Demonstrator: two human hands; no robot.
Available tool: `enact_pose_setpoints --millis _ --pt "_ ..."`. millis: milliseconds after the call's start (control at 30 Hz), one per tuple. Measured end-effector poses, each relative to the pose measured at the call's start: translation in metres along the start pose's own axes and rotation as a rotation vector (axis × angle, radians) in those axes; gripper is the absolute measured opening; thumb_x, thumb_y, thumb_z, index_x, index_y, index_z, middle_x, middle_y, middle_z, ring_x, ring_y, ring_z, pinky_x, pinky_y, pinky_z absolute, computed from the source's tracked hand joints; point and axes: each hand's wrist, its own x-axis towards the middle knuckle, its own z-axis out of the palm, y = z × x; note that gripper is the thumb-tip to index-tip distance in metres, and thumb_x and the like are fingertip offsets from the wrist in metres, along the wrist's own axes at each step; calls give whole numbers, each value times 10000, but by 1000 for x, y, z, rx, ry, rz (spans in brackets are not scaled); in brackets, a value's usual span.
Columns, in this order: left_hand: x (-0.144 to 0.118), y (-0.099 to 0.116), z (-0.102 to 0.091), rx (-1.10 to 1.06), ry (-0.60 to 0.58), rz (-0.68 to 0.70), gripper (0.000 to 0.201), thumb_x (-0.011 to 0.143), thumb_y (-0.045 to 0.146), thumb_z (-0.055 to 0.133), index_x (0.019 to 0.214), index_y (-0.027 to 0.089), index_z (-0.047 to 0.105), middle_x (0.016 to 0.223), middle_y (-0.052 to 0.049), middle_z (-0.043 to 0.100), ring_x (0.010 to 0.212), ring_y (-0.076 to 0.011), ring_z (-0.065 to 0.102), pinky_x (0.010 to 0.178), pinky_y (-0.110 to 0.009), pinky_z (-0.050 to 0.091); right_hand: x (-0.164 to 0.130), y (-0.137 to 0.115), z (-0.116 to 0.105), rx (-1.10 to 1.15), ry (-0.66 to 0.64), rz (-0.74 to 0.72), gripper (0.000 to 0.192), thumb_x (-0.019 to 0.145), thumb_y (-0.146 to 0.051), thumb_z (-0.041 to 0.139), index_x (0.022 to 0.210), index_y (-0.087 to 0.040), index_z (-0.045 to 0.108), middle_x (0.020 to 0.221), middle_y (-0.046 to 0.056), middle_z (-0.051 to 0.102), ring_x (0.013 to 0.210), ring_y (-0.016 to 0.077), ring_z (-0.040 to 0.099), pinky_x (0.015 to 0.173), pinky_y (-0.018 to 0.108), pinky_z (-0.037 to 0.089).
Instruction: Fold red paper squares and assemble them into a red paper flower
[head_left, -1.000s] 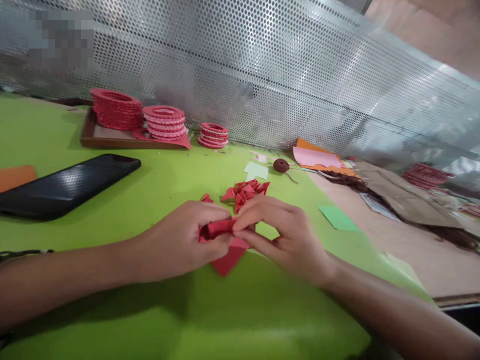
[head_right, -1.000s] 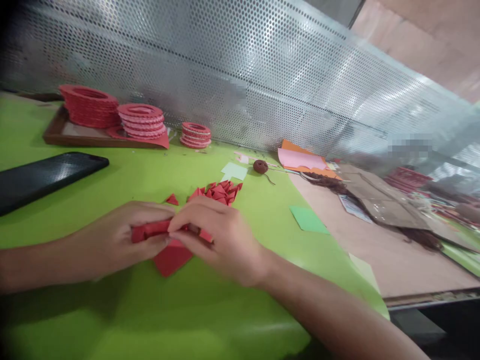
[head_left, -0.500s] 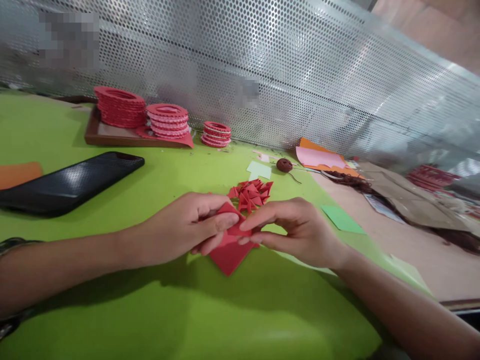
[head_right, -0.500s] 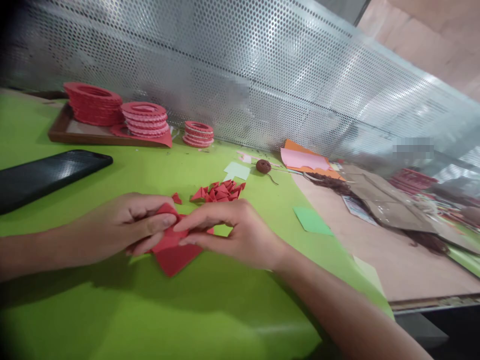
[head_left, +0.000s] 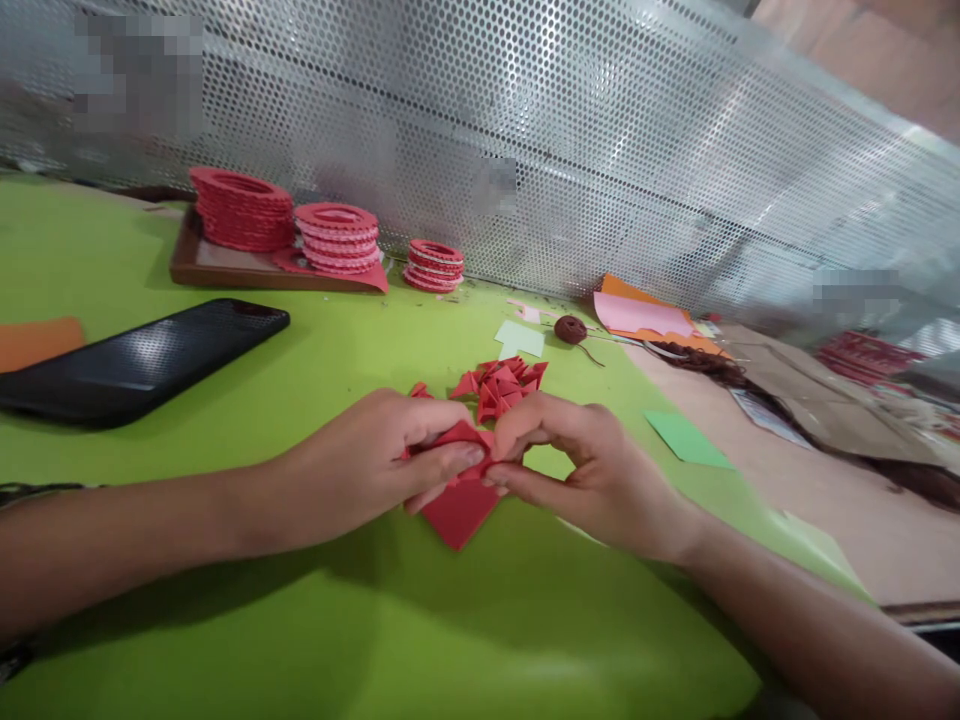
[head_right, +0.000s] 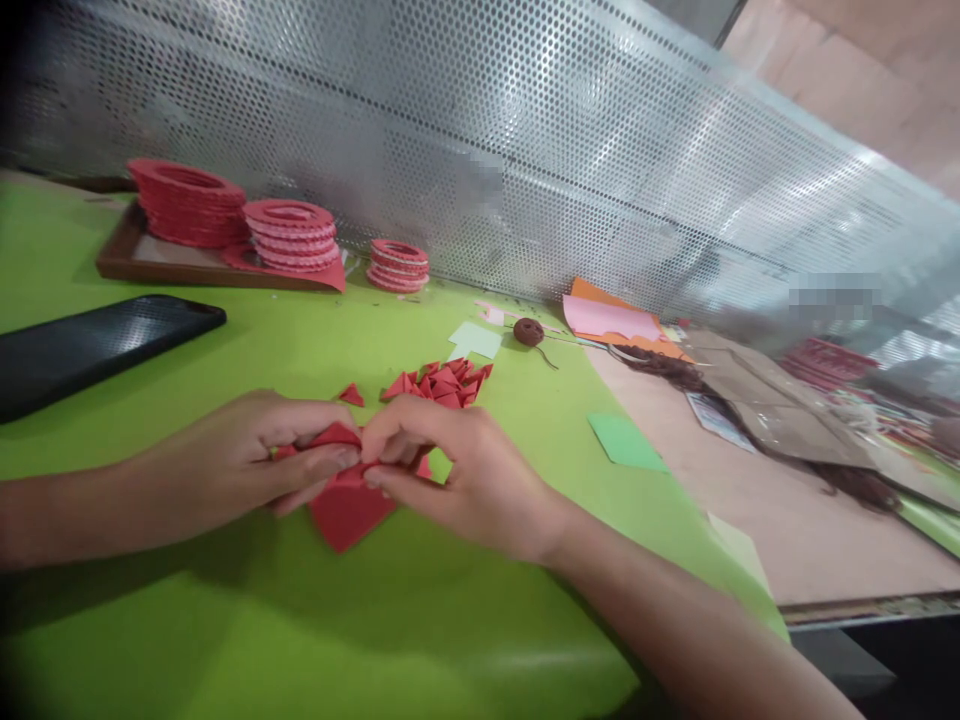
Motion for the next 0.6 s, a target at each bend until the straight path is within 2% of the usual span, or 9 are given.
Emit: enact_pose_setpoints --millis 100,200,233,333,467,600 --pt "1 -1 -1 -139 -46 -59 269 841 275 407 594 174 444 405 90 443 353 -46 347 376 -154 263 -1 -1 -1 -195 74 -171 74 754 -68 606 771 -128 565 690 -1 623 597 71 573 568 159 497" --pt "2 -2 -2 -318 -137 -134 255 855 303 399 633 182 429 402 100 439 331 -39 300 348 -145 239 -4 1 -3 -332 103 -359 17 797 -115 577 807 -121 589 771 40 657 703 99 606 651 191 513" --pt "2 -3 -2 -370 -166 -141 249 857 302 400 640 183 426 403 102 441 329 -36 298 343 -140 232 -5 2 -3 -361 102 -394 49 822 -124 546 826 -117 595 809 53 660 745 104 609 675 198 513" --pt "3 -3 -2 -476 -224 -159 232 859 284 402 655 179 434 403 103 447 330 -29 305 342 -122 235 -6 1 -5 -464 104 -469 143 871 -138 470 830 -120 606 863 59 664 775 106 608 680 207 512" --pt "3 -4 -1 -561 -277 -153 208 866 272 390 701 174 469 412 95 464 326 -29 312 336 -118 242 -3 -4 -9 -653 60 -592 218 884 -132 423 782 -124 615 790 72 672 725 135 620 647 258 524" --pt "2 -4 -1 -563 -280 -154 214 875 281 385 714 175 477 426 88 467 342 -35 336 339 -123 247 -3 -5 -10 -629 28 -562 185 862 -114 452 775 -139 613 808 81 672 726 146 620 639 271 527"
